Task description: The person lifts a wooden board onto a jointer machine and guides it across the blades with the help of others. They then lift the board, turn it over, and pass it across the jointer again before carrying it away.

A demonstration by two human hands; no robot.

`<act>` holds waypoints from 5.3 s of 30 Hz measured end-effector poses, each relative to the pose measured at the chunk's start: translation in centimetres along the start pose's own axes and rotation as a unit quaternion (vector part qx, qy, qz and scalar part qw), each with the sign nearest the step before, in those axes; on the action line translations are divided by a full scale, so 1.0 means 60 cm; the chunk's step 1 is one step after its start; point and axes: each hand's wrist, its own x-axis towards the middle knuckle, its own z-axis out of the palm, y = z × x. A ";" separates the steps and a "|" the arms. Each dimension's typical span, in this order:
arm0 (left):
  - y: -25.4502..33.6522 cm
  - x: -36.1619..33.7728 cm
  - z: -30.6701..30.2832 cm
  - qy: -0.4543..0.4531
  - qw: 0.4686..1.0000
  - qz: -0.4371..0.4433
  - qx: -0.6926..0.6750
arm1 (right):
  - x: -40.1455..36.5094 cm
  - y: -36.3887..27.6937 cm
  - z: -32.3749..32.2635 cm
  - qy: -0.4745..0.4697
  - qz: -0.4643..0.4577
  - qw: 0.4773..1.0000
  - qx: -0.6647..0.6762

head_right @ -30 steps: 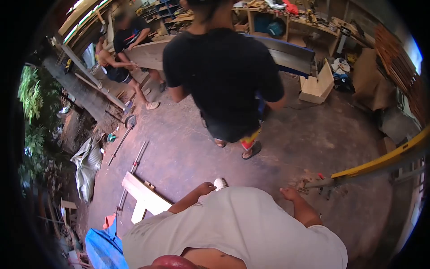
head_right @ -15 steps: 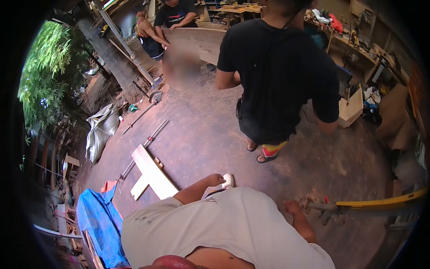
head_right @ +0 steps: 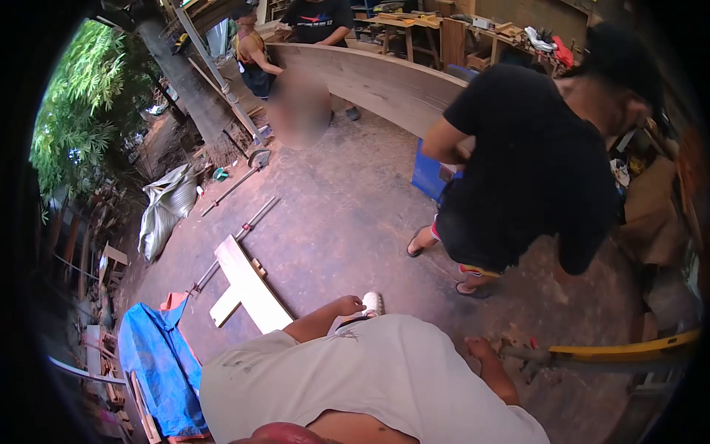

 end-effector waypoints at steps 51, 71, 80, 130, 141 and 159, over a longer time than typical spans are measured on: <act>0.474 0.293 0.036 -0.133 0.972 0.190 0.045 | -0.013 -0.058 -0.361 0.242 -0.115 0.880 0.393; 0.938 0.511 -0.012 -0.207 0.900 0.354 -0.145 | 0.007 -0.161 -1.218 0.663 -0.169 0.637 -0.355; 1.130 0.607 0.101 -0.143 0.929 0.296 -0.172 | 0.165 0.051 -1.452 0.488 -0.190 0.732 -0.436; 1.516 1.082 0.057 0.392 0.911 0.061 0.110 | 0.298 0.090 -1.649 0.278 -0.179 0.880 -0.339; 1.531 1.069 0.040 0.390 0.912 0.033 0.126 | 0.302 0.090 -1.642 0.267 -0.202 0.886 -0.322; 1.505 1.087 0.044 0.418 0.903 0.077 0.066 | 0.495 -0.261 -1.531 0.238 -0.318 0.818 -0.416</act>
